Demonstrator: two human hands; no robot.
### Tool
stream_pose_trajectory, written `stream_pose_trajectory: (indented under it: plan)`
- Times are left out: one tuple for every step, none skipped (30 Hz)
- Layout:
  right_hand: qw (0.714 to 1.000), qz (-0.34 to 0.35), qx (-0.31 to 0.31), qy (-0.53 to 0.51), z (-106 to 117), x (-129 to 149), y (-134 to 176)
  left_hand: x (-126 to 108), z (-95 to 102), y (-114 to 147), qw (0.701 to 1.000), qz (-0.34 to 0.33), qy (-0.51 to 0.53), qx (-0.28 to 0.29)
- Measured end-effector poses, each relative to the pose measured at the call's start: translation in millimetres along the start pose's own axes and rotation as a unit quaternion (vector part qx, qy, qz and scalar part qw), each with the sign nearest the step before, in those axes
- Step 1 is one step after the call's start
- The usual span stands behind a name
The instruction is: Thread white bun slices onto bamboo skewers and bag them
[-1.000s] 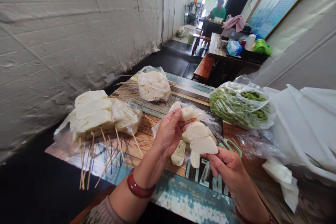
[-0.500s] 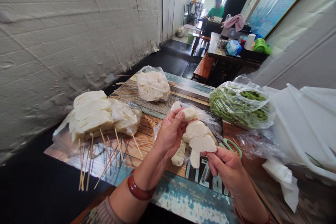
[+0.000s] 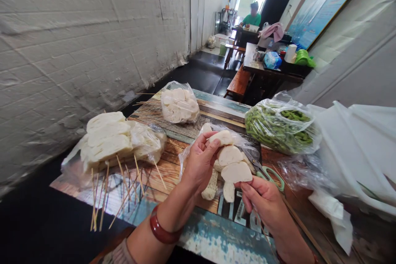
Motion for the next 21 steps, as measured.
stream_pose_trajectory:
  plan:
    - [1.000,0.000,0.001,-0.001,0,0,0,0,0.0,0,1.000,-0.002,-0.005,-0.003]
    - [1.000,0.001,0.001,-0.003,-1,0,0,-1,0.0,1,1.000,-0.003,-0.009,-0.006]
    - [1.000,0.003,0.001,-0.004,-1,0,-1,-1,-0.2,1,1.000,-0.003,-0.014,-0.008]
    - [1.000,0.004,0.001,-0.004,-2,1,-1,0,-0.5,2,1.000,-0.002,-0.017,-0.008]
    - [1.000,0.006,0.000,-0.006,-2,2,-1,0,-1.0,2,1.000,0.000,-0.019,-0.007]
    - [1.000,0.008,-0.004,-0.008,-3,3,-2,1,-1.4,2,1.000,0.001,-0.022,-0.006]
    - [1.000,0.009,-0.008,-0.010,-3,4,-2,1,-1.8,3,1.000,0.002,-0.023,-0.005]
    - [1.000,0.010,-0.009,-0.010,-3,4,-2,2,-2.3,3,1.000,0.003,-0.024,-0.003]
    - [1.000,0.011,-0.011,-0.009,-4,4,-2,3,-2.7,3,1.000,0.003,-0.024,-0.001]
    - [1.000,0.016,-0.014,-0.007,-4,5,-2,3,-3.0,3,1.000,0.004,-0.024,0.000]
    - [1.000,0.021,-0.017,-0.002,-4,5,-2,3,-3.1,4,1.000,0.004,-0.023,0.000]
    - [0.999,0.029,-0.021,0.002,-3,5,-3,4,-3.1,4,1.000,0.004,-0.023,-0.002]
    - [0.999,0.036,-0.024,0.008,-3,5,-3,4,-3.0,4,1.000,0.004,-0.023,-0.004]
    - [0.999,0.042,-0.028,0.015,-2,4,-3,5,-2.8,4,1.000,0.004,-0.024,-0.007]
    - [0.998,0.046,-0.030,0.023,-2,3,-3,5,-2.6,5,1.000,0.003,-0.024,-0.009]
    - [0.998,0.050,-0.031,0.033,-1,3,-3,6,-2.5,5,1.000,0.004,-0.025,-0.010]
    - [0.997,0.052,-0.033,0.042,-1,2,-3,7,-2.6,5,1.000,0.004,-0.026,-0.009]
    - [0.997,0.054,-0.035,0.050,-1,1,-3,8,-2.8,6,1.000,0.004,-0.027,-0.008]
    - [0.996,0.055,-0.037,0.055,-1,1,-3,9,-3.1,6,1.000,0.003,-0.028,-0.006]
    - [0.996,0.055,-0.039,0.058,0,1,-3,10,-3.6,6,1.000,0.003,-0.030,-0.002]
    - [0.996,0.056,-0.041,0.058,0,2,-3,11,-4.1,7,1.000,0.002,-0.031,0.001]
Point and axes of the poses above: each hand's wrist, its own y-axis away from the middle knuckle, its own z-axis out of the back of the hand, x = y × z, the point moved 7 cm from there along -y, towards the middle knuckle, and after that the axes turned 3 degrees about z, right-handed, at the moved point
